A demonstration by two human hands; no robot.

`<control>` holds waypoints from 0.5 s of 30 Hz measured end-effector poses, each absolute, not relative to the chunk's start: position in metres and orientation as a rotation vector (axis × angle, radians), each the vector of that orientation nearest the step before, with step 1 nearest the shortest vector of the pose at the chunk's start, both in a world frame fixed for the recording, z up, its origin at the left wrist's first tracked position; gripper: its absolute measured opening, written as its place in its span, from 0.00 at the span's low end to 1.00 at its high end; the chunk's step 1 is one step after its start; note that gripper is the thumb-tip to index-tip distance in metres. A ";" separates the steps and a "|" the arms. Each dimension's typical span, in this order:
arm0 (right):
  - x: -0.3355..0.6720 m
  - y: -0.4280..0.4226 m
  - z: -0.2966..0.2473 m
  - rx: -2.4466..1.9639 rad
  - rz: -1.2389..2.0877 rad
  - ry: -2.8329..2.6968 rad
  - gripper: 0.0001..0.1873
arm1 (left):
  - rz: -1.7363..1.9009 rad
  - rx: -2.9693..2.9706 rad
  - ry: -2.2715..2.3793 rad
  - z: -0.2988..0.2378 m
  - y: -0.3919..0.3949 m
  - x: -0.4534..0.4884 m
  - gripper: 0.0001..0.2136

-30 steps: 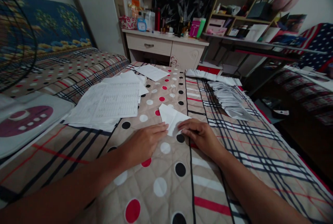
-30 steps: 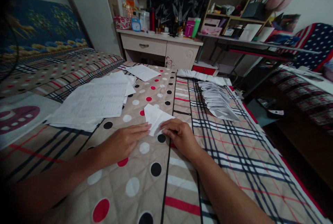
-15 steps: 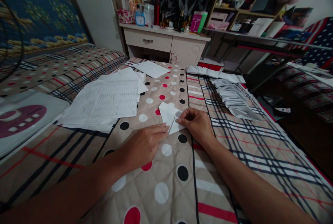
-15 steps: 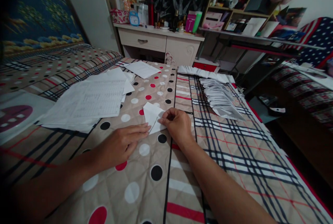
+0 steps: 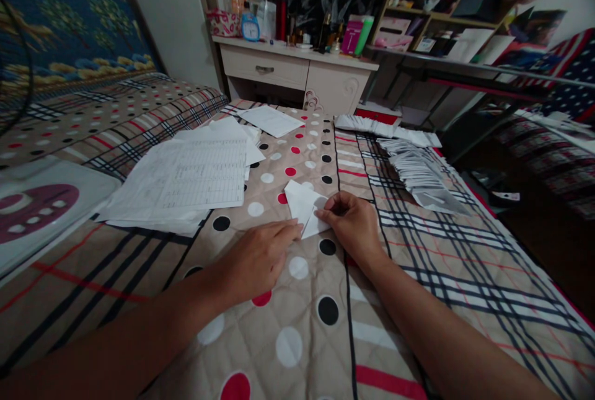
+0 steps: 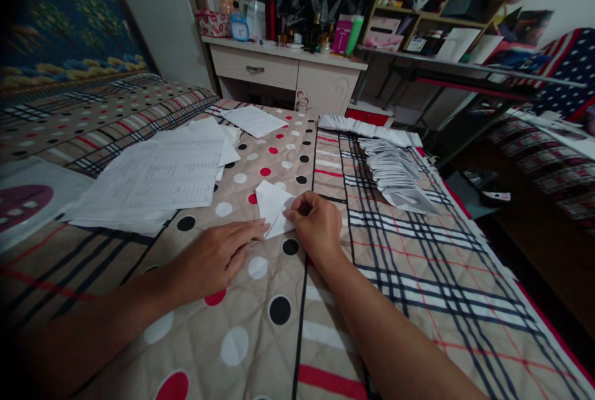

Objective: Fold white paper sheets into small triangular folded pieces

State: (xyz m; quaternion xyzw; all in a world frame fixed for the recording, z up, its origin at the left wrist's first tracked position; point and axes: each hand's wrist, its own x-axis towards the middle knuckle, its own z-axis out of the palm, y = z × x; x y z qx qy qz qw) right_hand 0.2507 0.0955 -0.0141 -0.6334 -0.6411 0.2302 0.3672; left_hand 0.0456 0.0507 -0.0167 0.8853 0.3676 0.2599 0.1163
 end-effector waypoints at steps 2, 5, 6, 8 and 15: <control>0.251 0.096 -0.015 -1.617 0.591 -1.652 0.08 | 0.748 2.604 1.072 -0.017 0.050 0.045 0.21; 0.250 0.096 -0.015 -1.619 0.580 -1.650 0.08 | 0.746 2.643 1.022 -0.019 0.050 0.044 0.23; 0.250 0.096 -0.015 -1.624 0.577 -1.647 0.08 | 0.743 2.637 1.032 -0.019 0.050 0.044 0.22; 0.249 0.096 -0.015 -1.630 0.579 -1.641 0.08 | 0.735 2.612 1.070 -0.020 0.050 0.043 0.22; 0.249 0.096 -0.014 -1.646 0.577 -1.643 0.07 | 0.743 2.682 1.012 -0.020 0.051 0.043 0.24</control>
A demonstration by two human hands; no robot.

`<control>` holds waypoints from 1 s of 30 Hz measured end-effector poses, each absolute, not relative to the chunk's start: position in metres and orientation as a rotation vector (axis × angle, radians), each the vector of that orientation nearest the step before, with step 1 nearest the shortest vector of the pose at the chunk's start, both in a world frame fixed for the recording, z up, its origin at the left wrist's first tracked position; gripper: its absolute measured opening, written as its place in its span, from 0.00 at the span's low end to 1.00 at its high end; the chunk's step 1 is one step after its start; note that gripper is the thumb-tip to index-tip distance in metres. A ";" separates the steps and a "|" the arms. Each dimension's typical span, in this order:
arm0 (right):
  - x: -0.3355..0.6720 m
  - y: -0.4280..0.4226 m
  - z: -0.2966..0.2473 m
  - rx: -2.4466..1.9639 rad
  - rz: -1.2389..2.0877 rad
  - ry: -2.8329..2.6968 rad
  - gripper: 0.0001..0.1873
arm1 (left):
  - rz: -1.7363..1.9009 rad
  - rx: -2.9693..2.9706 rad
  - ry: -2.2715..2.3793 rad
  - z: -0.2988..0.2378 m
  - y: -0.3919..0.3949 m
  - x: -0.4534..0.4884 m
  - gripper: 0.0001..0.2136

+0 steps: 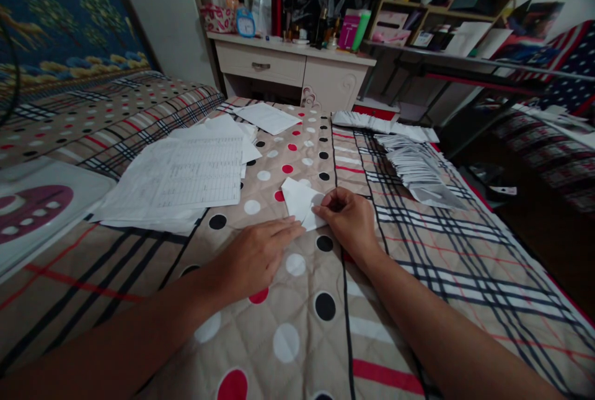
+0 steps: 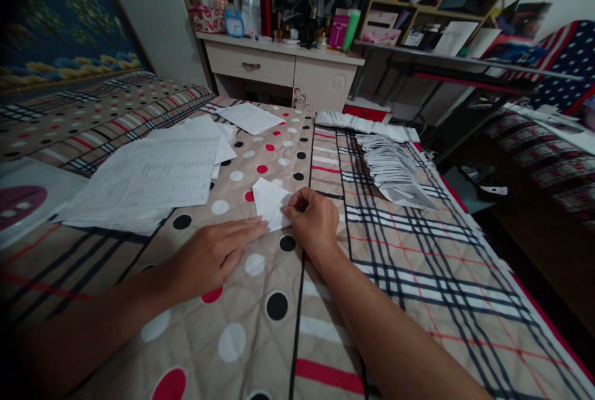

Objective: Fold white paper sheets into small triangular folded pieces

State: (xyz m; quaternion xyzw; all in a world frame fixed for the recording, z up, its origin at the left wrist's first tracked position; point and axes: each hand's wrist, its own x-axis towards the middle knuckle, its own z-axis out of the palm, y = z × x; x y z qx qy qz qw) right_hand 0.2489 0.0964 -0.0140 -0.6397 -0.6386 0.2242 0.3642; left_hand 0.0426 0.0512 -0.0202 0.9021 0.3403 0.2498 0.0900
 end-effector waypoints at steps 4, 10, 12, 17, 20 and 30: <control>0.248 0.096 -0.013 -1.658 0.551 -1.659 0.07 | 0.744 2.743 0.963 -0.019 0.051 0.044 0.24; 0.249 0.097 -0.014 -1.654 0.527 -1.694 0.08 | 0.683 2.774 1.020 -0.014 0.049 0.045 0.23; 0.249 0.097 -0.014 -1.653 0.527 -1.699 0.08 | 0.663 2.780 1.038 -0.014 0.049 0.046 0.22; 0.249 0.097 -0.015 -1.660 0.516 -1.707 0.08 | 0.640 2.771 1.057 -0.013 0.049 0.046 0.21; 0.248 0.096 -0.015 -1.657 0.514 -1.703 0.08 | 0.646 2.773 1.029 -0.013 0.049 0.048 0.20; 0.247 0.098 -0.017 -1.643 0.529 -1.683 0.08 | 0.641 2.763 0.977 -0.014 0.051 0.050 0.21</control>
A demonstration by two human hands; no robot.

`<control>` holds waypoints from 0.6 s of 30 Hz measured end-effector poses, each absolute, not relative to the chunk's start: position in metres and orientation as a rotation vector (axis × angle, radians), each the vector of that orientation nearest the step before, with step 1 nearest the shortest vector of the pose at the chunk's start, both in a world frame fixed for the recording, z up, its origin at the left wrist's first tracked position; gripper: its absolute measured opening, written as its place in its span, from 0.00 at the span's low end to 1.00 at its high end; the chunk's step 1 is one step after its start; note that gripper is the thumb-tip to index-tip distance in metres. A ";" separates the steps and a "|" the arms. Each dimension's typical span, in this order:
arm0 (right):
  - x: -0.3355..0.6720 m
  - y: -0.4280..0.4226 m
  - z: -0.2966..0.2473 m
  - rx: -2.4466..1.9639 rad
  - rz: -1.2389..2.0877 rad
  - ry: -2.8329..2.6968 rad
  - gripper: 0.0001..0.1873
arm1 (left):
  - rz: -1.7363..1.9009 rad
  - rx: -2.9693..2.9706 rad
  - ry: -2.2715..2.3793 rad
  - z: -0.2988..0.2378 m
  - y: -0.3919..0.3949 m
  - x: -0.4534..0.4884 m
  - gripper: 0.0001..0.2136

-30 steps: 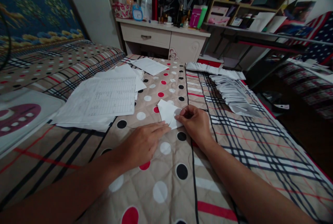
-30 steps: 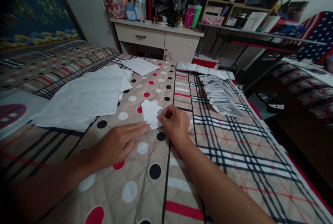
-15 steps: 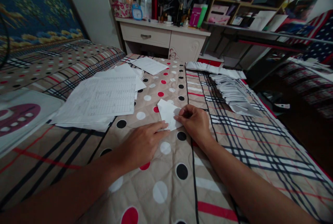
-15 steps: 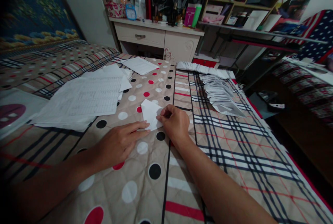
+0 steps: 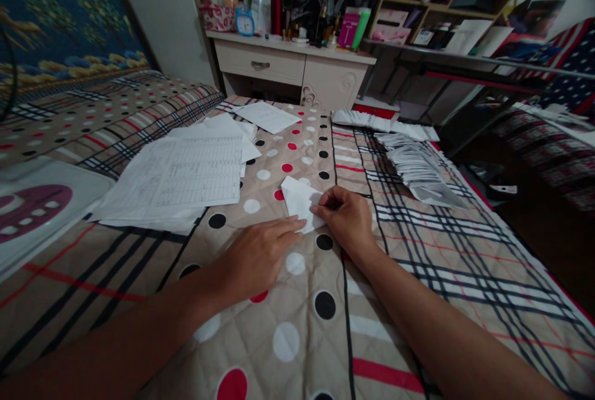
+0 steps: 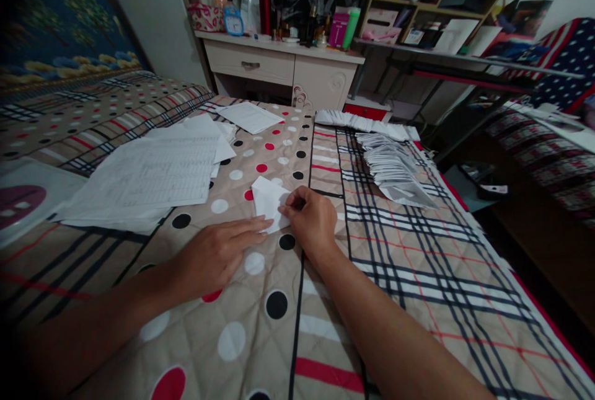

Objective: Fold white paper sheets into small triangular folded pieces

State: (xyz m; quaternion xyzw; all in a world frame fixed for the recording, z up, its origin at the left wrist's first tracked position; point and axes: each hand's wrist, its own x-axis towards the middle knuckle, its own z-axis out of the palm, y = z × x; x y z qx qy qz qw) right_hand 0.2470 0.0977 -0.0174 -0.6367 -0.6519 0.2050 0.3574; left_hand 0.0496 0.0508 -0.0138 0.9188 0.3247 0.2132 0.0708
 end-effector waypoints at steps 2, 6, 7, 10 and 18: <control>0.247 0.098 -0.017 -1.643 0.518 -1.688 0.08 | 0.602 2.744 0.999 -0.014 0.050 0.050 0.21; 0.246 0.097 -0.015 -1.690 0.445 -1.724 0.08 | 0.568 2.721 1.024 -0.014 0.050 0.051 0.22; 0.246 0.096 -0.014 -1.712 0.423 -1.743 0.08 | 0.561 2.721 1.029 -0.014 0.050 0.051 0.22; 0.244 0.094 -0.010 -1.768 0.347 -1.814 0.09 | 0.534 2.716 1.044 -0.013 0.049 0.051 0.22; 0.238 0.106 -0.009 -1.831 0.194 -1.885 0.07 | 0.509 2.726 1.057 -0.013 0.048 0.051 0.22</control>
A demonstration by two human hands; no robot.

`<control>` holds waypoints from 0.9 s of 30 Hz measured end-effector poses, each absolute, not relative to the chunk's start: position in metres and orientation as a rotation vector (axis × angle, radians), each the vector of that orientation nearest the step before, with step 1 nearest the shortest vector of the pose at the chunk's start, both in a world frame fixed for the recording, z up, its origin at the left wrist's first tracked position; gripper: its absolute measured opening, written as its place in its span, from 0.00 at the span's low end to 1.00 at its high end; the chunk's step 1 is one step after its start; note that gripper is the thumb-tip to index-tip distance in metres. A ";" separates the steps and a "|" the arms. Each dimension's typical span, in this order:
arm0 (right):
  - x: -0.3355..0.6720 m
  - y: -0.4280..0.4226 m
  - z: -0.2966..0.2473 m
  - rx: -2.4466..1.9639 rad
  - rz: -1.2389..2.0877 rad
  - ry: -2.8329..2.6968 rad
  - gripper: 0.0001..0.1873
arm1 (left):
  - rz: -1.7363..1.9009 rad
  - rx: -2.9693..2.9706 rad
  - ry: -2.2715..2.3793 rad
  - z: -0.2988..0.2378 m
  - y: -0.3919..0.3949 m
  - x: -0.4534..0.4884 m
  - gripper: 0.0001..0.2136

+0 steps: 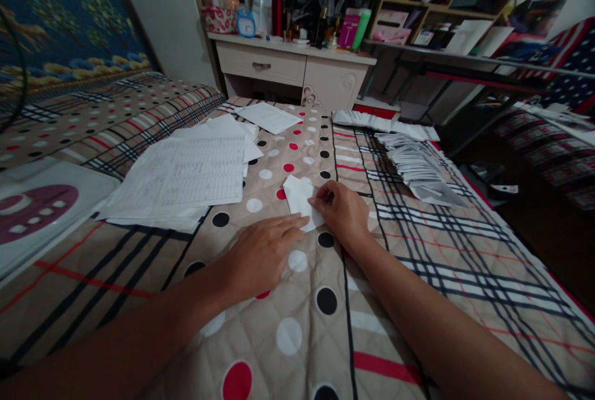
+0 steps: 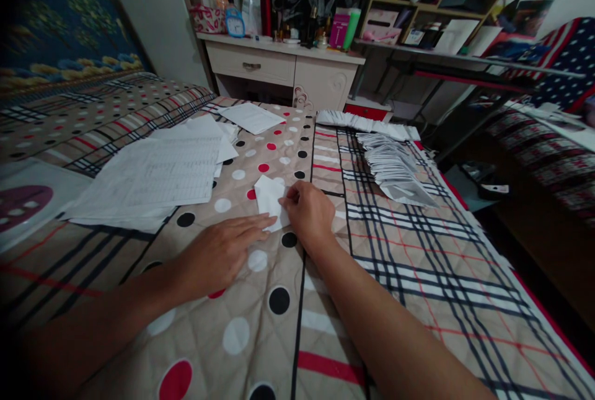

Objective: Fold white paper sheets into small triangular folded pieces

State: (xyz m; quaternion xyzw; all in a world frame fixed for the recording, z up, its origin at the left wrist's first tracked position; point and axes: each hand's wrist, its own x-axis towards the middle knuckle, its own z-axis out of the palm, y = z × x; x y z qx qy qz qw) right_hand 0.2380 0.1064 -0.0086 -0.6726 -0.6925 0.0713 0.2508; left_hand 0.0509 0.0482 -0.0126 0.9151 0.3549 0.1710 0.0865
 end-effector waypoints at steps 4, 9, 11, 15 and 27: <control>0.247 0.117 -0.013 -1.801 0.169 -1.806 0.02 | 0.523 2.733 1.059 -0.013 0.048 0.050 0.22; 0.241 0.080 -0.006 -1.316 0.079 -1.928 0.13 | 0.523 2.725 1.077 -0.011 0.048 0.049 0.20; 0.230 0.053 -0.005 -1.202 0.173 -2.210 0.26 | 0.508 2.711 1.092 -0.010 0.048 0.049 0.16; 0.224 0.018 -0.011 -1.230 0.280 -2.449 0.48 | 0.503 2.716 1.089 -0.014 0.048 0.047 0.18; 0.290 0.081 0.007 -1.724 0.088 -2.320 0.28 | 0.555 2.714 1.039 -0.017 0.049 0.047 0.25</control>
